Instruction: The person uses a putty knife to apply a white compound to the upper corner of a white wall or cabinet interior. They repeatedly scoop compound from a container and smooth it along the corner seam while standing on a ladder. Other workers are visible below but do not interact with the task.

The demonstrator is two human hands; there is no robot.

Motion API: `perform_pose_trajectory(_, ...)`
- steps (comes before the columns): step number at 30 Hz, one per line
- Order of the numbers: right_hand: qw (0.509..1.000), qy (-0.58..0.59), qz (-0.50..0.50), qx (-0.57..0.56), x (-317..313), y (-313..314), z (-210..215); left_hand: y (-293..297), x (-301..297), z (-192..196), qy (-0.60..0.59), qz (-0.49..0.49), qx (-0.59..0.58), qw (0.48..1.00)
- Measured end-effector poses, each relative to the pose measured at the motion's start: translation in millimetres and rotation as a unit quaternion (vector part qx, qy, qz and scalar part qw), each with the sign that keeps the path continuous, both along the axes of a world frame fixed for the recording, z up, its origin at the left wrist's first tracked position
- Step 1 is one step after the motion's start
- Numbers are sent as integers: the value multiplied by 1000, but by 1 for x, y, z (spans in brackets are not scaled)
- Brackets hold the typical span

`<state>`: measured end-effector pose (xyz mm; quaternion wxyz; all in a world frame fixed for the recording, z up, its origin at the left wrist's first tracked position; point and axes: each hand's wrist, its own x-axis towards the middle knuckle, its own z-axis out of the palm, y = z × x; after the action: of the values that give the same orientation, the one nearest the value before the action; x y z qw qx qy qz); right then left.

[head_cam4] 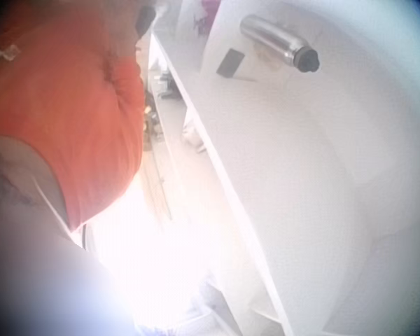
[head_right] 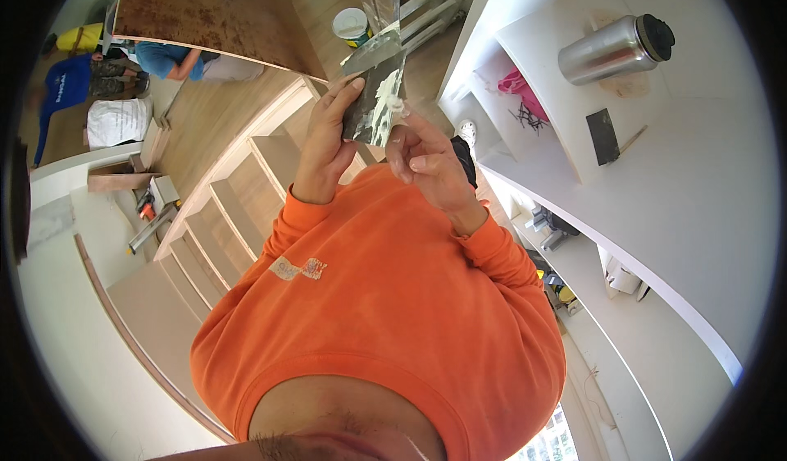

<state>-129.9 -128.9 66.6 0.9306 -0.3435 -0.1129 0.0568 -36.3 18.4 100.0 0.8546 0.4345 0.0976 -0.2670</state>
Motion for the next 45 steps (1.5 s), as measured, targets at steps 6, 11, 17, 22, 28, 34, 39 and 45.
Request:
perform_pose_trajectory(6, 999, -4, 7, 34, -4, 3, -10, -2, 3, -1, 7, -7, -6, 1000)
perform_pose_trajectory(11, 998, 27, 13, 56, -11, 0, -17, -3, 4, -2, -7, -12, 6, 1000)
perform_pose_trajectory(17, 998, 68, -12, -12, -13, -2, -20, 2, 9, 1, -32, -2, 16, 999)
perform_pose_trajectory(22, 804, -26, -268, -530, -4, 2, 1, 5, 14, 0, -44, 1, 26, 999)
perform_pose_trajectory(28, 597, -145, -373, -695, 21, 6, 10, 2, 10, -5, -27, 13, 26, 999)
perform_pose_trajectory(34, 563, -150, -336, -740, 12, -3, 0, 5, 14, -10, -43, 35, 48, 997)
perform_pose_trajectory(39, 729, -54, -350, -586, 4, -15, 8, 8, 22, -15, -126, 85, 118, 981)
perform_pose_trajectory(45, 755, -74, -317, -570, 14, -30, 29, 3, 19, -23, -152, 70, 155, 974)
